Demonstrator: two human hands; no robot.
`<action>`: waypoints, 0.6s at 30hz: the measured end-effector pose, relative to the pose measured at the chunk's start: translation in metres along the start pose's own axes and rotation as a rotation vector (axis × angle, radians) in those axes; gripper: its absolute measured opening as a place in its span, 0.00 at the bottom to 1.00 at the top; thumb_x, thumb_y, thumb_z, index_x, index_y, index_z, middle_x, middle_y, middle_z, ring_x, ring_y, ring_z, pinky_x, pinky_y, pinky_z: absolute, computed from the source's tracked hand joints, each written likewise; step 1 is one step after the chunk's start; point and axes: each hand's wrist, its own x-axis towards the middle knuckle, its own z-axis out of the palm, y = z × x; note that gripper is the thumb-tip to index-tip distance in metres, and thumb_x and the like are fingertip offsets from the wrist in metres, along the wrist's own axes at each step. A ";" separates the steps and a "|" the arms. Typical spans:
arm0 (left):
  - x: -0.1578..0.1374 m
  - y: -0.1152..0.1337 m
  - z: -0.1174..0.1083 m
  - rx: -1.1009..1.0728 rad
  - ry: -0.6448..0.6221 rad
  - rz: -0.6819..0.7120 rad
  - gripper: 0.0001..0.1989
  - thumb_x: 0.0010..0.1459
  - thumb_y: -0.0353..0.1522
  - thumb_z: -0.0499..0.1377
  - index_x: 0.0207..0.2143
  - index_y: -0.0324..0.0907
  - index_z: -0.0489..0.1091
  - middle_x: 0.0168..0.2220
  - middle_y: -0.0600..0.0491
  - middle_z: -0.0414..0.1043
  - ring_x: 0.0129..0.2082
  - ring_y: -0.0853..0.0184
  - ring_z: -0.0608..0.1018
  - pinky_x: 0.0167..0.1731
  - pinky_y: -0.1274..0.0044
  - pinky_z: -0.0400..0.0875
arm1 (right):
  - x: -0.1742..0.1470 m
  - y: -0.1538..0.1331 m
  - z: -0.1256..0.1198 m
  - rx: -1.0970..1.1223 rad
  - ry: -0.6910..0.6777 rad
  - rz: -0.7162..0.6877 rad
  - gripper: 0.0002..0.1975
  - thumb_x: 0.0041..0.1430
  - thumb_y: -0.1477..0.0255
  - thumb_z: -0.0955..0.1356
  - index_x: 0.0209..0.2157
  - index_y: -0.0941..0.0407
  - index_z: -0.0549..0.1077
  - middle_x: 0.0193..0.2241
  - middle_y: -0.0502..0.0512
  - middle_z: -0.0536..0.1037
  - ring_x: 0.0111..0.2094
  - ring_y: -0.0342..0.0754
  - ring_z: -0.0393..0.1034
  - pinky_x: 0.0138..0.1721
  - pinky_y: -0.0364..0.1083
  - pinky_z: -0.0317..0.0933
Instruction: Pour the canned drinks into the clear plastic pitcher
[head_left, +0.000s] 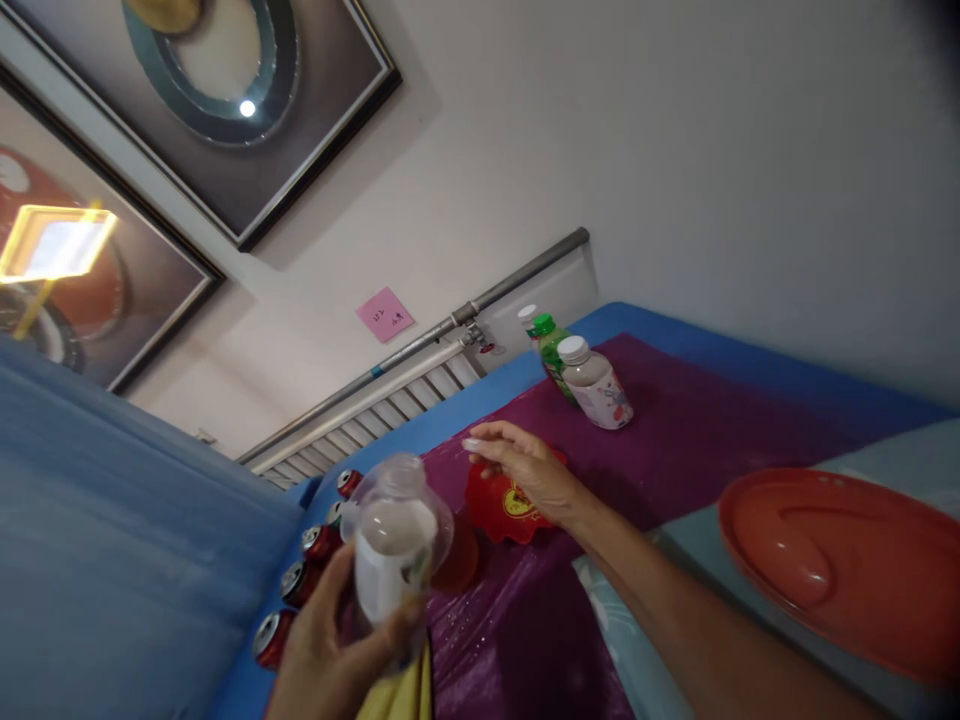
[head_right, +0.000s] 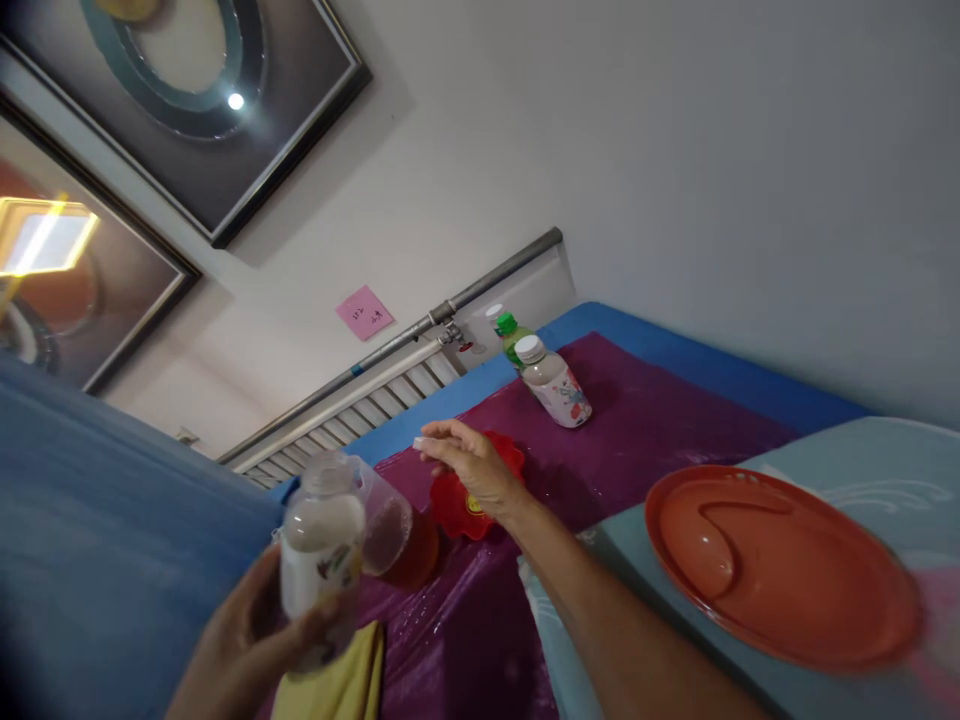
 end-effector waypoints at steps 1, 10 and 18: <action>-0.002 -0.006 0.013 -0.063 -0.107 -0.028 0.39 0.38 0.43 0.73 0.53 0.39 0.70 0.49 0.42 0.78 0.48 0.51 0.79 0.46 0.68 0.74 | -0.001 -0.001 0.002 0.017 -0.016 0.005 0.17 0.45 0.62 0.77 0.36 0.54 0.76 0.34 0.51 0.78 0.35 0.44 0.72 0.32 0.41 0.63; 0.008 -0.035 0.071 -0.245 -0.215 -0.117 0.34 0.39 0.40 0.71 0.50 0.36 0.71 0.45 0.42 0.79 0.45 0.49 0.79 0.45 0.65 0.72 | -0.010 -0.004 0.008 0.035 -0.185 0.098 0.18 0.45 0.61 0.78 0.36 0.54 0.78 0.34 0.50 0.80 0.35 0.45 0.72 0.40 0.45 0.63; 0.007 -0.038 0.080 -0.430 -0.277 -0.171 0.33 0.37 0.41 0.72 0.46 0.36 0.73 0.40 0.44 0.80 0.41 0.53 0.79 0.41 0.68 0.72 | -0.011 -0.005 0.007 0.029 -0.260 0.090 0.15 0.48 0.64 0.77 0.37 0.55 0.79 0.33 0.50 0.80 0.35 0.43 0.72 0.42 0.44 0.62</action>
